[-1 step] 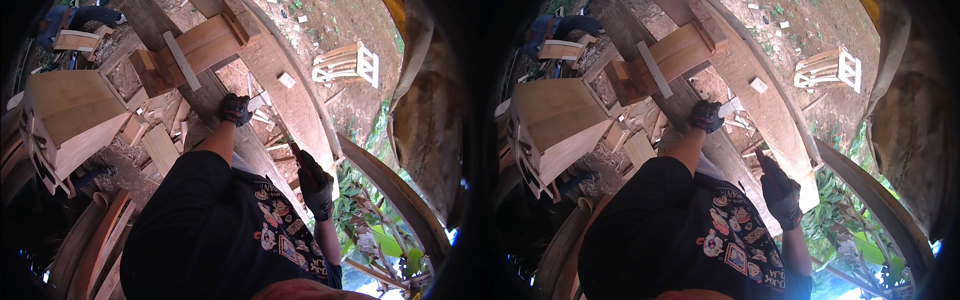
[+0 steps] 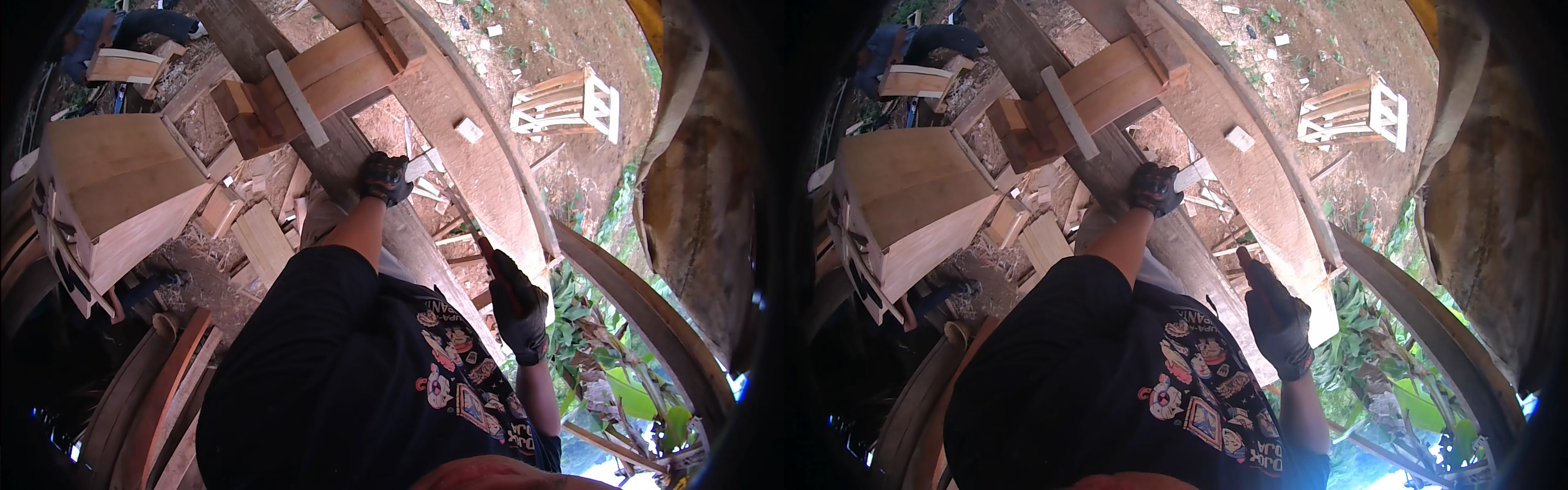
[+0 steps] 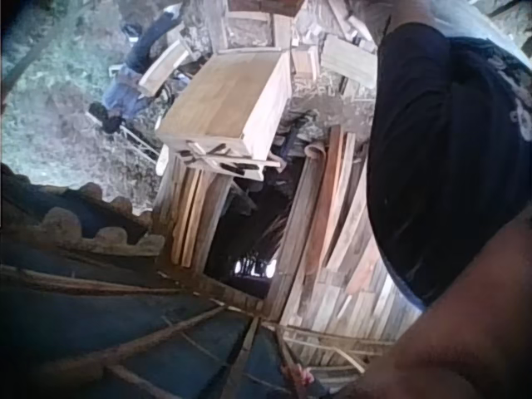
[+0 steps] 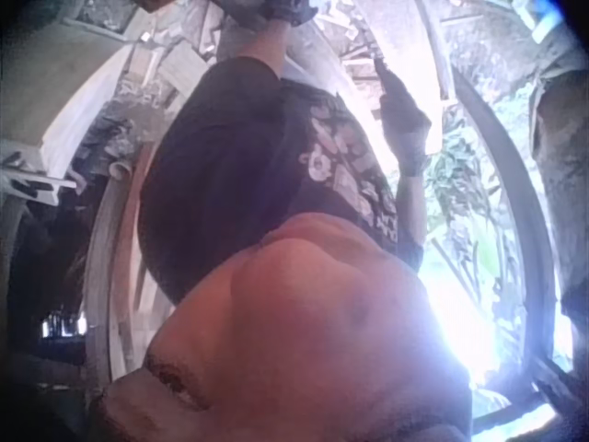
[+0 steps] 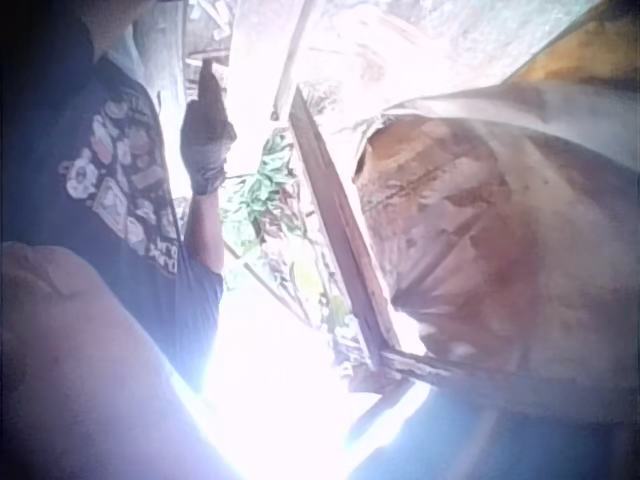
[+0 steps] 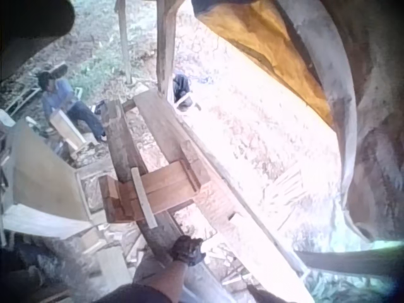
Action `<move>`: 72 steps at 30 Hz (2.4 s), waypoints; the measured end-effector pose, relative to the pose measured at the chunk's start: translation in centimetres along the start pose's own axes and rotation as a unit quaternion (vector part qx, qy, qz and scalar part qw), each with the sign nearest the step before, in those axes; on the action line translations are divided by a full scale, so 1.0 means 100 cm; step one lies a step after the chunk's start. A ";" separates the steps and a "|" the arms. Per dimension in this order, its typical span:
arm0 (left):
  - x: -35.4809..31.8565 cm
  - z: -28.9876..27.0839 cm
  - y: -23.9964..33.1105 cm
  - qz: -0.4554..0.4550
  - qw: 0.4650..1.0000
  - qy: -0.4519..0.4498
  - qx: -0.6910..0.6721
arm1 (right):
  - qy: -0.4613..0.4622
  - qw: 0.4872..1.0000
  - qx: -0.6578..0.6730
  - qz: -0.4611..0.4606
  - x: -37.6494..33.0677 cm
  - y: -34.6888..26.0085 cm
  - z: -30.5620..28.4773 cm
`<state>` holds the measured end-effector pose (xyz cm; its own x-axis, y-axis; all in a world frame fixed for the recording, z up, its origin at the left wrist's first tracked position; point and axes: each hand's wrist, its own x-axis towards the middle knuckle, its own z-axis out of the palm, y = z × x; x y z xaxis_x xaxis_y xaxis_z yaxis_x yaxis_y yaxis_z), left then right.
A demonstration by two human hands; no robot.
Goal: The person uses a hand saw to cut a small piece of wood that is clamped to a larger wooden beam. They hold the wood steady with one hand while sawing with the other, then remove the cut piece.
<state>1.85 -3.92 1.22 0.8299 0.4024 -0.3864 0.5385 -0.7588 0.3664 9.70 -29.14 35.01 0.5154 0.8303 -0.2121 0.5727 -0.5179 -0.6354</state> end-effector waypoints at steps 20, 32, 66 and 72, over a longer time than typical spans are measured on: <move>0.006 0.017 -0.008 -0.020 0.999 0.032 0.013 | -0.006 0.999 -0.038 -0.021 0.226 0.093 0.198; 0.007 0.019 -0.007 -0.003 1.000 0.014 0.022 | 0.016 0.994 0.086 0.059 -0.007 0.059 0.012; 0.000 -0.001 0.001 0.007 0.998 0.056 0.006 | -0.044 0.992 -0.075 0.089 -0.014 0.034 -0.004; -0.003 -0.008 0.000 -0.016 1.000 0.013 0.000 | -0.024 0.999 -0.031 0.010 0.035 0.050 0.042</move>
<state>1.75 -3.66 2.02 0.8156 0.4396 -0.3763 0.5650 -0.7455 0.3535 11.69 -28.00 27.97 0.4962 0.8281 -0.2608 0.6018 -0.5446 -0.5842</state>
